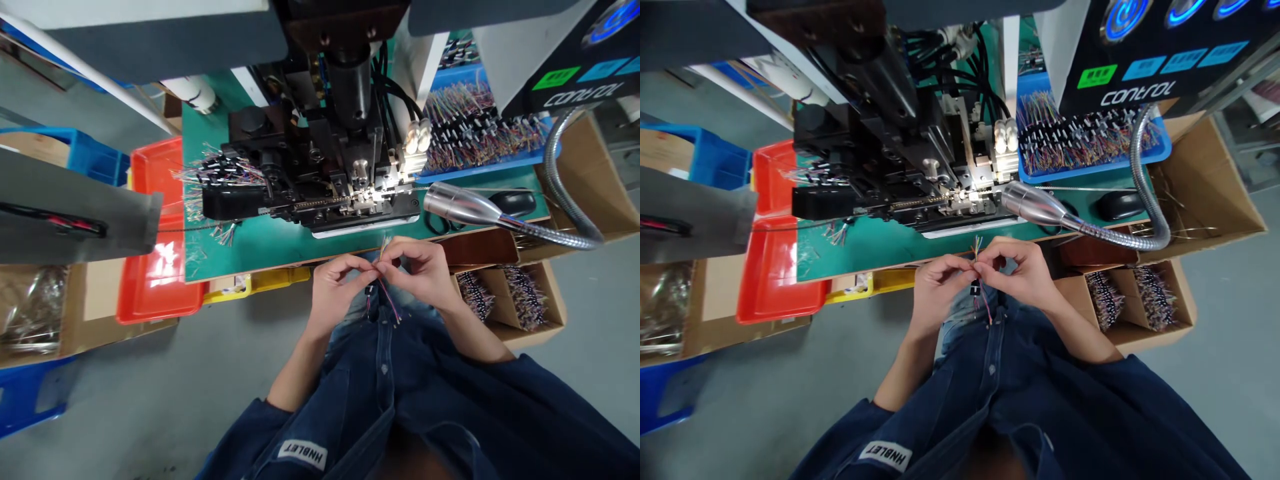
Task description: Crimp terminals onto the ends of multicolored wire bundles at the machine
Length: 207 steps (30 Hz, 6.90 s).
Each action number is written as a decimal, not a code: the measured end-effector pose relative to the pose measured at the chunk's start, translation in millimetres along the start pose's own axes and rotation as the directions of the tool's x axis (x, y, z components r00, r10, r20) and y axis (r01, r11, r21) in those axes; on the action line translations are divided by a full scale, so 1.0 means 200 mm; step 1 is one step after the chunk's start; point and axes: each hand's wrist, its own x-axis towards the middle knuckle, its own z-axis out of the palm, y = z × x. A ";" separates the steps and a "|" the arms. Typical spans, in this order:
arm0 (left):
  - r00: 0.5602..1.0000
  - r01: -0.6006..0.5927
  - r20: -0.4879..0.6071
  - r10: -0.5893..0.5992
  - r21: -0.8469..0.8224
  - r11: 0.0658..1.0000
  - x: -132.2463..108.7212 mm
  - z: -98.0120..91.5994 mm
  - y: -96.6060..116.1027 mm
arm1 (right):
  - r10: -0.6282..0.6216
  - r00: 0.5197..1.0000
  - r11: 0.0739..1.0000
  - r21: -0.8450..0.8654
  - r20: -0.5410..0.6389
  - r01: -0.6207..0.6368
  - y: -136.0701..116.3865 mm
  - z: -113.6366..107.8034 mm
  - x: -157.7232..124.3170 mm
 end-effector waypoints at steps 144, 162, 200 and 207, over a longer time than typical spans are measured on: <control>0.998 -0.048 0.053 0.045 0.047 0.998 0.03 0.05 0.04 | 0.025 0.999 1.000 0.005 -0.030 -0.025 0.01 0.00 0.07; 0.993 0.046 0.105 -0.050 0.040 0.998 0.02 0.01 0.03 | 0.048 0.994 0.994 0.088 0.097 -0.056 0.02 -0.03 0.10; 0.980 -0.130 -0.177 0.088 -0.241 0.962 0.17 0.11 0.03 | 0.271 0.951 0.954 0.174 -0.150 -0.245 0.01 0.11 0.28; 0.956 -0.221 -0.249 0.155 -0.264 0.939 0.20 0.11 0.03 | 0.343 0.926 0.927 0.214 -0.158 -0.307 0.06 0.12 0.27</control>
